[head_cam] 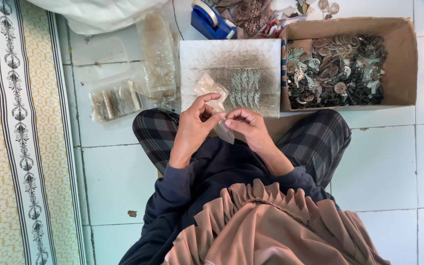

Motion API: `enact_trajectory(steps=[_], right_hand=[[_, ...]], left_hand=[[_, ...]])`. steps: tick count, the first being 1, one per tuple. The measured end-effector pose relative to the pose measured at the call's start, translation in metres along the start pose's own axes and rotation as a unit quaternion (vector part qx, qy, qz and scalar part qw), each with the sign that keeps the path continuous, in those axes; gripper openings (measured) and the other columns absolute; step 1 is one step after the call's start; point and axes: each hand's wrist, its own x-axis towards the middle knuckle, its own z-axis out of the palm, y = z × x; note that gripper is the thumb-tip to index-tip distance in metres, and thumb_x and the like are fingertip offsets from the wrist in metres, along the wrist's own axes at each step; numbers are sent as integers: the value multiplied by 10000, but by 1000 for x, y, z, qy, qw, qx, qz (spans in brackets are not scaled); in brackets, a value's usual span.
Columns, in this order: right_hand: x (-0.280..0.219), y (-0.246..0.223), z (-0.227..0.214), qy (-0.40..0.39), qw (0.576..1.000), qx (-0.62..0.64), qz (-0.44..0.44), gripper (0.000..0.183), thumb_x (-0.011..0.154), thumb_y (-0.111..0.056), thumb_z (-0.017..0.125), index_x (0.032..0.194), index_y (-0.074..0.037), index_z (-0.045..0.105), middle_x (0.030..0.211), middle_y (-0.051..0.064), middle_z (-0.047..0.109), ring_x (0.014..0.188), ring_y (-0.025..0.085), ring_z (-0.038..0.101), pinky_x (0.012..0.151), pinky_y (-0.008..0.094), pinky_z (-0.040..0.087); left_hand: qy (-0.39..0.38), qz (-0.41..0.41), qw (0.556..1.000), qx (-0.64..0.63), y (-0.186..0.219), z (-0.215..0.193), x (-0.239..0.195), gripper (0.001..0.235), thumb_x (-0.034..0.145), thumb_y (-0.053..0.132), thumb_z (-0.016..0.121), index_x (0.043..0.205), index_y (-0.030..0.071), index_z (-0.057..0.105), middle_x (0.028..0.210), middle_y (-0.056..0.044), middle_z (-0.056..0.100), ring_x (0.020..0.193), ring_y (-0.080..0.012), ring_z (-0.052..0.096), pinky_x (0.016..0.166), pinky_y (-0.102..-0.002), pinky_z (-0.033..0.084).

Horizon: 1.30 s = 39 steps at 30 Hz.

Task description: The person sits on the floor and sorts small metal buttons from a cardboard box, placing them onto a white board. They then pick up a small plastic bag and transfer the sorted buttons into it, pressing the bag flat afterward.

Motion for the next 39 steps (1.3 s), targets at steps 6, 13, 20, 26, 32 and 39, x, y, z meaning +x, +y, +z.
enact_trajectory(steps=[6, 13, 20, 26, 32, 39], right_hand=[[23, -8, -11, 60, 995, -63, -54, 129, 907, -98, 798, 955, -5, 722, 739, 92, 657, 695, 95, 615, 643, 231, 524], [62, 14, -67, 91, 944, -300, -106, 106, 1001, -105, 751, 1088, -51, 777, 850, 123, 717, 741, 143, 655, 686, 278, 534], [74, 95, -150, 113, 750, -651, -40, 467, 906, -236, 818, 1320, -59, 694, 1134, 138, 551, 1050, 407, 579, 842, 530, 523], [79, 98, -154, 106, 765, -632, -60, 402, 826, -183, 846, 1194, -81, 720, 1070, 124, 579, 1043, 428, 607, 841, 542, 533], [78, 61, -132, 151, 876, -458, 4, 275, 895, -198, 802, 1145, -145, 702, 845, 55, 706, 862, 262, 698, 771, 433, 540], [41, -102, -16, 75, 942, -174, -277, 244, 958, 105, 754, 1116, 49, 577, 896, 240, 701, 762, 208, 672, 739, 321, 551]], left_hand=[[-27, 0, 990, 136, 19, -15, 2, 358, 971, 44, 659, 1326, 62, 617, 801, -143, 658, 700, -260, 670, 592, -405, 545], [30, 17, 983, 182, 10, -19, 23, 207, 967, 53, 634, 1153, 70, 724, 729, -76, 645, 640, -195, 668, 534, -327, 533], [110, 66, 969, 212, 5, -25, 47, 86, 920, 160, 740, 976, 102, 769, 810, -76, 638, 664, -261, 692, 531, -378, 568], [119, 130, 976, 124, 17, -16, 57, 62, 949, 52, 725, 1009, 60, 737, 897, -95, 600, 698, -252, 709, 552, -326, 594], [116, 175, 974, 85, 34, -15, 67, 108, 966, -10, 677, 1018, 72, 723, 875, -73, 600, 661, -232, 702, 508, -281, 584], [119, 196, 969, 95, 32, -3, 80, 109, 944, -45, 675, 1005, 45, 693, 868, -83, 588, 685, -243, 698, 536, -298, 593]])
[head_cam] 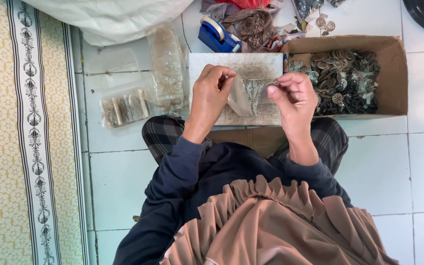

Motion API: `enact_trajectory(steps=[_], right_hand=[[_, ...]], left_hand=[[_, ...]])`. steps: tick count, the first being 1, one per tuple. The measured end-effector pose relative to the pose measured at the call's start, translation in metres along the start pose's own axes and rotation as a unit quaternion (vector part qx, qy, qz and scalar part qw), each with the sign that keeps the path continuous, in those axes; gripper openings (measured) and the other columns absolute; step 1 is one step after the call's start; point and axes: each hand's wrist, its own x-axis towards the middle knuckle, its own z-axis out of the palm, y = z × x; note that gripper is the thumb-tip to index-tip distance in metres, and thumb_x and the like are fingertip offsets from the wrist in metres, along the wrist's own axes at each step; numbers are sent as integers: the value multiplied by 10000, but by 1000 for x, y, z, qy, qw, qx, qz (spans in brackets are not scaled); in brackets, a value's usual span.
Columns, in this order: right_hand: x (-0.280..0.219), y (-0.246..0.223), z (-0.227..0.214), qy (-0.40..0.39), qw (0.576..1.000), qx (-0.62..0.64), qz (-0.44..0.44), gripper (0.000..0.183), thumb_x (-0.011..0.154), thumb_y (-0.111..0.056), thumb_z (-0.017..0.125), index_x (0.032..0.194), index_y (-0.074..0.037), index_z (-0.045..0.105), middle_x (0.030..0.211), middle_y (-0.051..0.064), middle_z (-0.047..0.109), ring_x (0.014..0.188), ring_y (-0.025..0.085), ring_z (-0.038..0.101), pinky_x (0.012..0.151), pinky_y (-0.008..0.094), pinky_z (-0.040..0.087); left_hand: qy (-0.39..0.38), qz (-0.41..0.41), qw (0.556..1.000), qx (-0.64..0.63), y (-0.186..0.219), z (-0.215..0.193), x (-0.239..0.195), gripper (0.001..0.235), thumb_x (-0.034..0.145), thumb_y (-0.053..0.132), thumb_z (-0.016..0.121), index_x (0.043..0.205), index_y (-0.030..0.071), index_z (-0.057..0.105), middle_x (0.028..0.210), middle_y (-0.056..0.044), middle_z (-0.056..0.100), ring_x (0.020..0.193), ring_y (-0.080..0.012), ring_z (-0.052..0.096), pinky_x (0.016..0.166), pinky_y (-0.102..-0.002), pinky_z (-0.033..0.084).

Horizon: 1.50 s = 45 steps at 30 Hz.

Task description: The person sits on the floor and sorts small metal buttons from a cardboard box, placing them onto a white board. They then pick up a small plastic bag and transfer the sorted buttons into it, pressing the bag flat afterward.

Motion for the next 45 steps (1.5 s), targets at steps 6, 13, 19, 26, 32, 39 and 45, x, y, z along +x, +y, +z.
enact_trajectory(steps=[6, 13, 19, 26, 32, 39, 45], right_hand=[[18, -28, 33, -113, 982, -130, -73, 176, 981, 65, 752, 1139, 4, 704, 865, 142, 718, 748, 195, 650, 702, 334, 543], [13, 146, -27, -24, 970, -233, 58, 200, 938, -40, 762, 1126, -111, 759, 830, 80, 731, 692, 146, 628, 643, 310, 509], [-15, 220, -50, -148, 894, -404, 126, 389, 988, -69, 667, 1362, 28, 618, 1124, 228, 549, 1034, 455, 591, 805, 568, 559], [-12, 249, -59, -156, 852, -477, 150, 479, 906, -124, 796, 1337, -2, 628, 1177, 195, 531, 1119, 461, 572, 862, 577, 559], [-11, 248, -66, -61, 913, -346, 210, 280, 877, -158, 784, 1134, -141, 674, 916, 63, 758, 811, 242, 722, 694, 396, 550], [20, 49, 4, 0, 995, 40, 91, 246, 941, 10, 721, 1156, -15, 604, 958, 180, 725, 799, 182, 715, 692, 246, 521], [21, -3, 43, -100, 983, -144, -53, 219, 954, 55, 762, 1141, -44, 706, 945, 135, 768, 870, 202, 726, 764, 321, 555]], left_hand=[[-4, 4, 1000, 14, -7, 5, 0, 163, 919, -84, 672, 1005, 54, 679, 861, -78, 562, 690, -231, 684, 550, -286, 581], [-6, -13, 1000, -3, 21, -24, 0, 207, 933, -102, 616, 1018, 80, 667, 879, -85, 540, 724, -232, 671, 611, -311, 589], [-30, 1, 999, 29, 31, -32, -2, 272, 956, -138, 554, 874, 110, 629, 1104, -96, 518, 732, -266, 686, 676, -401, 610], [-84, -49, 990, 100, -56, -7, -7, 211, 950, -97, 515, 980, 46, 668, 1034, -144, 562, 829, -493, 687, 677, -475, 609], [-92, -24, 993, 75, 0, -31, -1, 260, 994, -93, 486, 1128, 9, 684, 1064, -138, 587, 905, -418, 708, 717, -402, 612], [-117, -12, 989, 93, -34, -12, -2, 242, 999, -66, 528, 1155, -2, 702, 1042, -106, 593, 946, -398, 705, 738, -388, 618], [-108, -12, 986, 127, -69, 5, -5, 240, 953, -64, 585, 1126, 16, 731, 1008, -110, 629, 919, -394, 711, 707, -404, 610]])
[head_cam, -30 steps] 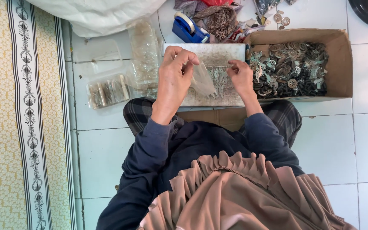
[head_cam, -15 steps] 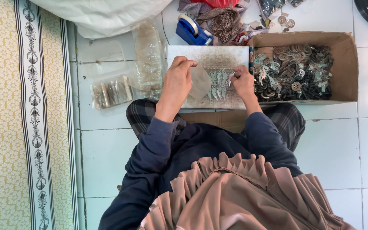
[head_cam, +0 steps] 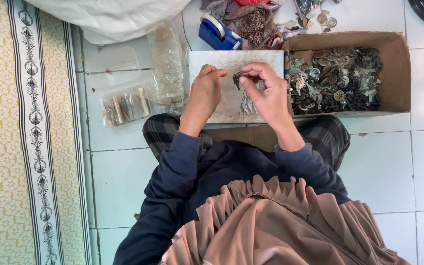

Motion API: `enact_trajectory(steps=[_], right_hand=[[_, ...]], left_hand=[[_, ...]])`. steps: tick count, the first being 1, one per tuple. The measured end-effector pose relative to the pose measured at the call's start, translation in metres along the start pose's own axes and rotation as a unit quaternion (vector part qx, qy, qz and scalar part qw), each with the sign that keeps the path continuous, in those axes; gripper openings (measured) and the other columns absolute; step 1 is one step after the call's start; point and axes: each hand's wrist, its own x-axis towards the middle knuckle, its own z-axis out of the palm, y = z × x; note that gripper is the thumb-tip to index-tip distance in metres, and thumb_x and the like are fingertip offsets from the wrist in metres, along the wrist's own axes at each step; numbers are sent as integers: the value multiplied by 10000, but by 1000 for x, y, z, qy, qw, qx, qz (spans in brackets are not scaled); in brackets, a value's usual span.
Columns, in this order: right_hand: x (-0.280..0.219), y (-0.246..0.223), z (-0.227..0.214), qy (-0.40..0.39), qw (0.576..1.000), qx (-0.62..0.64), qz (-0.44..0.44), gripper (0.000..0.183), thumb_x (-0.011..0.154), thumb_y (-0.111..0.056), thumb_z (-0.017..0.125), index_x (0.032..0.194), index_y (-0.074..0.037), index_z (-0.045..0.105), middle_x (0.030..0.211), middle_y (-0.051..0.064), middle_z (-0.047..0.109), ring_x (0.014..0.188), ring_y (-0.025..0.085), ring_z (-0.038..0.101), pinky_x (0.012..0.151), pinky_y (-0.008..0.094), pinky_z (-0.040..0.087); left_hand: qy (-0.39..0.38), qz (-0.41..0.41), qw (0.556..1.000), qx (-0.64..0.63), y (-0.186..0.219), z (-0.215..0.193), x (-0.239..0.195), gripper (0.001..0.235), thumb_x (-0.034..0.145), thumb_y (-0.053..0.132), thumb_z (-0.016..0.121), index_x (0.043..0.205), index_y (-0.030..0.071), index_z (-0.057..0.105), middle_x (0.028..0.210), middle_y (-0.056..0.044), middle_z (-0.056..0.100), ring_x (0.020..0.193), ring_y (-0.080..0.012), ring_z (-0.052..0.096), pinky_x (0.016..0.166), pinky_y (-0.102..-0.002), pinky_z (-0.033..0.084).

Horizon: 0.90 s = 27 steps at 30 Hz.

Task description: The person sits on the floor and sorts small metal buttons from a cardboard box, placing them onto a white board. They then pick up a small plastic bag and transfer the sorted buttons into it, pressing the bag flat afterward.

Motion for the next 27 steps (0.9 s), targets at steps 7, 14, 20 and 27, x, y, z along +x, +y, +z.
enact_trajectory(steps=[7, 14, 20, 27], right_hand=[[-11, 50, -10, 17, 998, 36, 56, 181, 1020, 72, 668, 1187, 3, 679, 909, 187, 724, 834, 229, 675, 804, 361, 532], [-76, 168, -16, 10, 976, -66, 209, 162, 974, -50, 719, 1131, -73, 751, 885, 107, 748, 793, 165, 680, 751, 346, 542], [-114, 210, -7, -111, 910, -305, 256, 416, 893, -230, 788, 1295, -175, 696, 1060, 117, 669, 1028, 402, 676, 863, 553, 561], [-123, 236, -5, -149, 904, -330, 229, 427, 864, -184, 811, 1267, -113, 689, 1117, 110, 540, 1065, 407, 622, 899, 553, 528]], left_hand=[[0, 2, 999, -52, 39, -42, -8, 266, 1001, -64, 514, 1185, -29, 703, 1050, -136, 627, 942, -403, 713, 718, -385, 609], [8, -17, 997, -76, 71, -87, -23, 298, 1022, -56, 489, 1257, -18, 669, 1124, -136, 618, 979, -366, 712, 728, -354, 607], [-60, -25, 998, 0, 30, -49, -20, 331, 953, -131, 463, 1147, -42, 717, 1125, -169, 587, 872, -437, 686, 703, -453, 603], [-76, -64, 984, -149, 34, -47, -17, 506, 952, -135, 404, 1026, 156, 812, 1110, -74, 537, 859, -275, 696, 748, -388, 599]])
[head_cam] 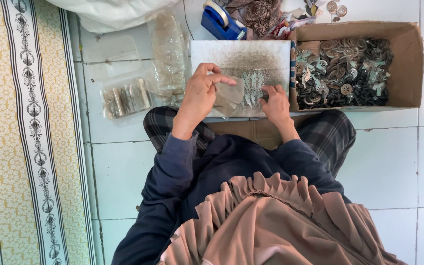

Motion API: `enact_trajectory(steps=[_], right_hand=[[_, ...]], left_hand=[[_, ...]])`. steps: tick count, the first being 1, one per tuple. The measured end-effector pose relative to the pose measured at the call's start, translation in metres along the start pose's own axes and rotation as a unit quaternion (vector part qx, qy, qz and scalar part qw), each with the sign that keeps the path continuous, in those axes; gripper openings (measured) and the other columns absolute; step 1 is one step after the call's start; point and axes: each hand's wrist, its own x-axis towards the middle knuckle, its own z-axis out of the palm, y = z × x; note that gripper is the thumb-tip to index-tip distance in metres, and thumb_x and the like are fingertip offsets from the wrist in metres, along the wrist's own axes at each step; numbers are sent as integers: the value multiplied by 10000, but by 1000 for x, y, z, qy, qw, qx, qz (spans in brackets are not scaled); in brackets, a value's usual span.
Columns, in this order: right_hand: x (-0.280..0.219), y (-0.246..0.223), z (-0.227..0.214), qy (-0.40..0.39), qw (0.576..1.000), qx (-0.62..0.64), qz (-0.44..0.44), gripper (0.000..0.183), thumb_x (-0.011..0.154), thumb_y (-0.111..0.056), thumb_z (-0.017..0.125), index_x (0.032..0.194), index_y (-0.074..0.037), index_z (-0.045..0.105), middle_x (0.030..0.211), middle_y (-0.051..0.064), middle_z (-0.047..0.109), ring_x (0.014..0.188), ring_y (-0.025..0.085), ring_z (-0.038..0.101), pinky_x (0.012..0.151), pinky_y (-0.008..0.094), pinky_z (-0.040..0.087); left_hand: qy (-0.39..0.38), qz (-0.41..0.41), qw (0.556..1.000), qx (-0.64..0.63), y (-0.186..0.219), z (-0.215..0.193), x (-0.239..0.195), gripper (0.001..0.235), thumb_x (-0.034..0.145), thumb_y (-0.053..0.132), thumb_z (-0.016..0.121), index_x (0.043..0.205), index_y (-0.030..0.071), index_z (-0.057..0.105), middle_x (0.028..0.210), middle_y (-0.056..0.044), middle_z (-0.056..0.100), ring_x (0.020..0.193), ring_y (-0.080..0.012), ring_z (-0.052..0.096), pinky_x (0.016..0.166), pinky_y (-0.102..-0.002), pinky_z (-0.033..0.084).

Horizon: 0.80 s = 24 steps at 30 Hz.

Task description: The person sits on the floor and sorts small metal buttons from a cardboard box, placing them onto a white board. They then pick up a small plastic bag and transfer the sorted buttons into it, pressing the bag flat afterward.

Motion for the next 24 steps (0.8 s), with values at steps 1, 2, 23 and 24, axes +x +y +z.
enact_trajectory(steps=[1, 2, 23, 24], right_hand=[[1, 4, 1, -1, 1000, 1, -1, 427, 864, -184, 811, 1267, -113, 689, 1117, 110, 540, 1065, 407, 622, 899, 553, 528], [3, 8, 1, 6, 999, 45, 4, 393, 839, -190, 821, 1203, -126, 688, 1070, 91, 571, 1049, 401, 647, 901, 539, 532], [5, -156, -163, 141, 912, 330, -197, 212, 983, 82, 749, 1162, -32, 748, 933, 141, 738, 862, 198, 675, 789, 350, 560], [15, -136, -155, 155, 925, 312, -155, 212, 998, 68, 741, 1173, -51, 753, 913, 117, 737, 845, 154, 649, 776, 325, 551]], left_hand=[[1, -1, 1000, 1, 2, -2, 0, 506, 952, -135, 404, 1026, 156, 812, 1110, -74, 537, 859, -275, 696, 748, -388, 599], [14, 1, 1000, 7, 3, -4, 1, 523, 940, -140, 381, 1108, 141, 789, 1132, -96, 545, 838, -237, 680, 748, -376, 592], [20, 38, 997, 66, 31, -17, -15, 376, 1002, -112, 405, 1284, -72, 650, 1197, -216, 648, 969, -369, 712, 838, -416, 590], [15, 32, 998, 60, 39, -23, -20, 396, 1009, -106, 385, 1309, -59, 639, 1225, -220, 643, 933, -342, 710, 824, -440, 591]])
